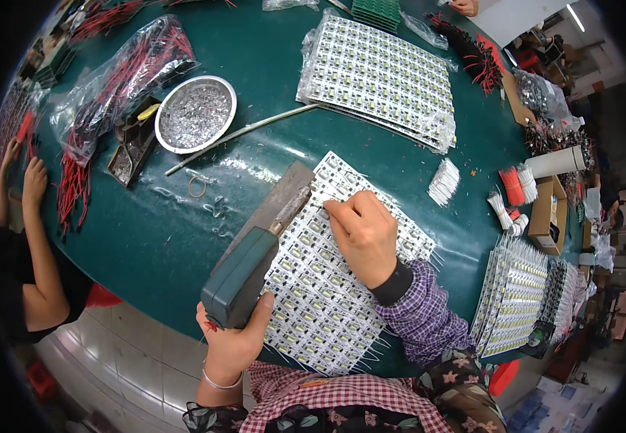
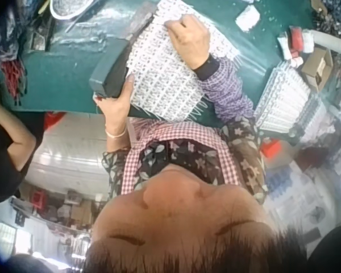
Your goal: Applying glue and assembling components on LED light panels.
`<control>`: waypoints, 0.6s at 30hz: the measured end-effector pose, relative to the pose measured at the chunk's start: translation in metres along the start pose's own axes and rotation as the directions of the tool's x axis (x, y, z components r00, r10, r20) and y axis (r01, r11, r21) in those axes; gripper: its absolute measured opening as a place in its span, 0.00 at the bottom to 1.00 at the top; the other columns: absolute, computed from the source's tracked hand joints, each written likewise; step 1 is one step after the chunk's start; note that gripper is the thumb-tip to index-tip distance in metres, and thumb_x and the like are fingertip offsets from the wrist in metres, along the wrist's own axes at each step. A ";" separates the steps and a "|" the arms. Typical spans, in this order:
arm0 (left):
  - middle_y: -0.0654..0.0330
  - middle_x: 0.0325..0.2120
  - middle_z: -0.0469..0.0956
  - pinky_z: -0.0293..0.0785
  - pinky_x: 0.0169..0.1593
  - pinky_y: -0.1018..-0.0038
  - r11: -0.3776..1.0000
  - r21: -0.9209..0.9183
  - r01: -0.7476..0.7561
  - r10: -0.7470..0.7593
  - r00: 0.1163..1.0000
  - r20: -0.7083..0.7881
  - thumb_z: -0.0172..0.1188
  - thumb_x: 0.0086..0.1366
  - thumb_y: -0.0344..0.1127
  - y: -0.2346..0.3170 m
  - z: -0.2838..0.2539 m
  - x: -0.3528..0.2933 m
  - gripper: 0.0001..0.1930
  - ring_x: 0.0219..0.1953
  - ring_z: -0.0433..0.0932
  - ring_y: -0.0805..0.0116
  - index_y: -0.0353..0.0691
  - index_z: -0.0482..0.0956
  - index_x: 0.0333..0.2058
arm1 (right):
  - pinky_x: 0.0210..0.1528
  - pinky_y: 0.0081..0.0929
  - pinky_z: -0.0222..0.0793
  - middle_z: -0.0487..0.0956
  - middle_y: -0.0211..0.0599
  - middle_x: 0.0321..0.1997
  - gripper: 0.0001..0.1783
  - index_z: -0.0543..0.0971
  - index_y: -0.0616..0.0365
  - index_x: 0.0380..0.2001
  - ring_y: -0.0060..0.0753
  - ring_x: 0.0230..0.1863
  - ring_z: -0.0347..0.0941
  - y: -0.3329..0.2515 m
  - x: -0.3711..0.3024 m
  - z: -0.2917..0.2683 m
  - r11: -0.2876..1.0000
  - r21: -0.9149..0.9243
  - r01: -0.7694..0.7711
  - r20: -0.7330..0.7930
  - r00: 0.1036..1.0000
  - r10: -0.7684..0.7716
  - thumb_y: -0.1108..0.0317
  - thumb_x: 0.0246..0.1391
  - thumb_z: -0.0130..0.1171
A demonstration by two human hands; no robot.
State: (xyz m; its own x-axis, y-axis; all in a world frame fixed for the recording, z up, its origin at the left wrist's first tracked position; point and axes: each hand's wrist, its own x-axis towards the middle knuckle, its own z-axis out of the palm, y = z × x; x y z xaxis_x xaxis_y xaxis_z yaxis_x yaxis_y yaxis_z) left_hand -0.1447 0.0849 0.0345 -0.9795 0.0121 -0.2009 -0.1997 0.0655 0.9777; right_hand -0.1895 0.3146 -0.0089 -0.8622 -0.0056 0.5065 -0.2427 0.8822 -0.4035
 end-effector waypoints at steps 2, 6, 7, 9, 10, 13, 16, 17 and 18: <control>0.61 0.32 0.84 0.74 0.34 0.79 1.000 0.003 0.001 -0.001 1.000 0.022 0.70 0.57 0.23 0.002 0.002 0.002 0.10 0.30 0.79 0.78 0.29 0.83 0.38 | 0.27 0.33 0.68 0.70 0.33 0.25 0.11 0.84 0.57 0.33 0.35 0.27 0.71 -0.002 0.001 -0.001 1.000 -0.013 0.006 0.010 1.000 -0.006 0.79 0.43 0.70; 0.62 0.31 0.84 0.74 0.34 0.78 0.995 0.042 -0.085 0.083 0.996 0.042 0.70 0.58 0.23 0.000 0.006 0.004 0.09 0.30 0.78 0.79 0.29 0.83 0.38 | 0.29 0.32 0.67 0.68 0.32 0.25 0.11 0.81 0.57 0.31 0.34 0.29 0.69 -0.001 0.001 0.000 1.000 -0.010 0.012 0.001 1.000 -0.012 0.78 0.41 0.66; 0.62 0.31 0.84 0.74 0.34 0.78 0.994 0.042 -0.105 0.103 0.994 0.041 0.70 0.58 0.23 -0.001 0.007 0.004 0.09 0.30 0.78 0.79 0.29 0.83 0.37 | 0.29 0.32 0.67 0.67 0.32 0.25 0.11 0.81 0.57 0.31 0.34 0.29 0.69 -0.001 0.001 0.000 1.000 -0.012 0.015 0.001 1.000 -0.015 0.79 0.41 0.66; 0.62 0.31 0.84 0.74 0.33 0.79 0.990 0.061 -0.125 0.122 0.991 0.058 0.70 0.57 0.22 -0.004 0.006 0.005 0.09 0.30 0.78 0.79 0.30 0.83 0.37 | 0.30 0.32 0.67 0.67 0.32 0.25 0.10 0.81 0.58 0.31 0.34 0.30 0.70 -0.002 0.002 -0.001 1.000 -0.013 0.020 0.001 1.000 -0.020 0.79 0.41 0.66; 0.62 0.30 0.84 0.74 0.33 0.79 0.988 0.071 -0.136 0.131 0.989 0.066 0.70 0.57 0.22 -0.005 0.005 0.006 0.08 0.30 0.78 0.79 0.30 0.83 0.37 | 0.30 0.32 0.67 0.67 0.32 0.25 0.10 0.81 0.58 0.31 0.34 0.30 0.70 -0.002 0.002 0.000 1.000 -0.015 0.021 0.001 1.000 -0.021 0.79 0.41 0.66; 0.62 0.29 0.84 0.73 0.32 0.78 0.986 0.098 -0.132 0.127 0.990 0.057 0.70 0.57 0.23 0.000 0.010 0.008 0.08 0.29 0.78 0.79 0.30 0.83 0.36 | 0.30 0.32 0.67 0.67 0.32 0.25 0.10 0.81 0.58 0.31 0.33 0.30 0.69 -0.001 0.001 0.001 0.999 -0.026 0.024 0.003 1.000 -0.024 0.79 0.40 0.66; 0.62 0.28 0.83 0.72 0.31 0.77 0.985 0.132 -0.112 0.102 0.991 0.082 0.69 0.58 0.24 -0.002 0.010 0.012 0.07 0.27 0.78 0.78 0.30 0.83 0.36 | 0.30 0.32 0.67 0.67 0.32 0.25 0.11 0.81 0.58 0.31 0.33 0.30 0.69 -0.001 0.002 0.000 0.999 -0.033 0.024 0.004 1.000 -0.024 0.79 0.40 0.65; 0.61 0.27 0.83 0.72 0.31 0.77 0.982 0.144 -0.123 0.112 0.990 0.080 0.69 0.58 0.24 -0.003 0.010 0.012 0.07 0.27 0.77 0.78 0.31 0.83 0.35 | 0.30 0.32 0.67 0.67 0.32 0.25 0.11 0.81 0.58 0.31 0.33 0.30 0.69 -0.001 0.002 0.000 0.999 -0.029 0.022 0.002 1.000 -0.022 0.79 0.40 0.65; 0.61 0.27 0.83 0.72 0.31 0.77 0.979 0.151 -0.134 0.123 0.989 0.078 0.69 0.58 0.25 -0.004 0.010 0.013 0.07 0.27 0.77 0.78 0.31 0.83 0.35 | 0.30 0.32 0.67 0.67 0.32 0.25 0.11 0.81 0.58 0.31 0.33 0.30 0.69 -0.001 0.002 0.000 0.999 -0.029 0.022 0.002 1.000 -0.022 0.79 0.40 0.65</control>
State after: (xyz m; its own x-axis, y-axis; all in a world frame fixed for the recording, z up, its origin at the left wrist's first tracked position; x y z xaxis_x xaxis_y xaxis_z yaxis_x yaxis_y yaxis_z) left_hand -0.1560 0.0948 0.0276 -0.9917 0.0981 -0.0833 -0.0609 0.2130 0.9751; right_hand -0.1909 0.3134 -0.0076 -0.8577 -0.0256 0.5135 -0.2481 0.8953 -0.3699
